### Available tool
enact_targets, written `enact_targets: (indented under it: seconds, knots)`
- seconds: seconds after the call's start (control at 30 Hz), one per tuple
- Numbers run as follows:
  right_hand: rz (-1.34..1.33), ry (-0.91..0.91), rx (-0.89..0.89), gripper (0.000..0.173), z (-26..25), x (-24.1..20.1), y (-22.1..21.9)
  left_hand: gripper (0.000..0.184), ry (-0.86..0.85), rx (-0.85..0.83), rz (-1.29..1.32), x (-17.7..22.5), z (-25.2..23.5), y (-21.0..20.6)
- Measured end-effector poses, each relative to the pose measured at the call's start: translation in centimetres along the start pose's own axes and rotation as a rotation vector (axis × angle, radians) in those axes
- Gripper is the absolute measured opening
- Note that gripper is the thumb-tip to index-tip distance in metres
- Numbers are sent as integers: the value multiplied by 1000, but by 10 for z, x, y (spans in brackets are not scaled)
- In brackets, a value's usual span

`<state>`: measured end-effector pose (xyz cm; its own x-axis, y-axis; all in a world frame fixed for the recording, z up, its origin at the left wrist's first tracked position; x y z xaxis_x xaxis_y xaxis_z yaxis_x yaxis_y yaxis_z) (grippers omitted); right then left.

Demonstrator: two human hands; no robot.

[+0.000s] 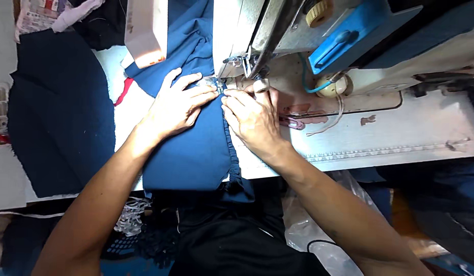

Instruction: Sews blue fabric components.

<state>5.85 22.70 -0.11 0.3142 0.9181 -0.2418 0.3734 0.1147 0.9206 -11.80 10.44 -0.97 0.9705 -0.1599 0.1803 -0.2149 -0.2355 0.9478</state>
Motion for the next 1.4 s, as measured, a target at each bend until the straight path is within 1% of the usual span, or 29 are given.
enact_targets:
  seconds: [0.07, 0.1, 0.13, 0.17, 0.2, 0.23, 0.27, 0.3, 0.33, 0.43, 0.5, 0.53, 0.63, 0.7, 0.77, 0.87, 1.0, 1.13, 1.2, 1.23, 1.3, 1.33, 1.37, 1.4]
  knots:
    - [-67, -48, -9, 30, 13, -5, 13, 44, 31, 31, -57, 8, 2, 5]
    - [-84, -90, -2, 29, 19, -8, 19, 42, 100, 68, -101, 17, 6, 12]
    - [-94, -142, 8, 28, 23, -9, 23, 37, 229, 133, -155, 27, 12, 19]
    - [-105, -186, 7, 28, 27, -10, 24, 34, 417, 185, -213, 39, 23, 26]
    - [-108, -217, -10, 32, 32, -11, 25, 36, 640, 169, -260, 50, 36, 31]
    - [-114, -238, -30, 35, 35, -11, 24, 46, 823, 121, -260, 60, 49, 35]
    - [-123, -252, -53, 37, 38, -12, 23, 60, 929, 74, -251, 66, 62, 35]
    - [-132, -252, -73, 37, 39, -14, 22, 68, 974, 50, -224, 68, 70, 32]
    - [-152, -243, -91, 35, 39, -16, 20, 67, 967, 45, -186, 68, 74, 30]
    - [-263, -255, -158, 24, 33, -21, 21, 37, 862, 107, -42, 63, 65, 32]
    - [-350, -298, -175, 21, 29, -23, 24, 31, 886, 189, 29, 58, 56, 39]
    - [-380, -316, -175, 21, 28, -22, 25, 33, 928, 208, 67, 54, 53, 42]
    - [-426, -343, -197, 22, 32, -21, 31, 56, 1027, 187, 77, 45, 53, 38]
    - [-460, -355, -205, 23, 32, -21, 32, 49, 1011, 203, 104, 38, 54, 35]
    - [-492, -364, -200, 22, 31, -18, 32, 44, 971, 277, 146, 38, 55, 35]
    - [-505, -357, -189, 23, 29, -14, 31, 43, 916, 361, 189, 38, 58, 34]
    - [-479, -308, -185, 25, 31, -11, 33, 49, 898, 381, 290, 32, 66, 33]
    - [-410, -243, -170, 29, 31, -15, 31, 43, 863, 416, 381, 28, 70, 35]
    - [-377, -236, -182, 31, 31, -21, 28, 39, 856, 400, 327, 27, 72, 37]
    - [-368, -238, -190, 32, 31, -24, 27, 38, 869, 363, 268, 26, 71, 38]
    - [-359, -232, -196, 33, 31, -28, 25, 34, 891, 249, 83, 30, 61, 41]
    - [-356, -231, -196, 33, 31, -28, 25, 32, 865, 205, -19, 35, 52, 42]
    - [-353, -231, -197, 33, 31, -28, 24, 32, 787, 189, -104, 42, 42, 41]
    - [-353, -230, -190, 33, 31, -27, 24, 32, 649, 206, -145, 49, 32, 39]
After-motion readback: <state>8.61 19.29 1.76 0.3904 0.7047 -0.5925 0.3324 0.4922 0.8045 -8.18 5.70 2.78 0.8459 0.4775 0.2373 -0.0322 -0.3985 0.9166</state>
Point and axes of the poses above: each hand's wrist, its own z-axis away from the middle knuckle, its own y-axis out of the back of the hand, x = y × z, the point moved 3 cm from there along -z, towards the middle knuckle, and after that the axes turned 4 degrees about -y, right-handed, at the moved point
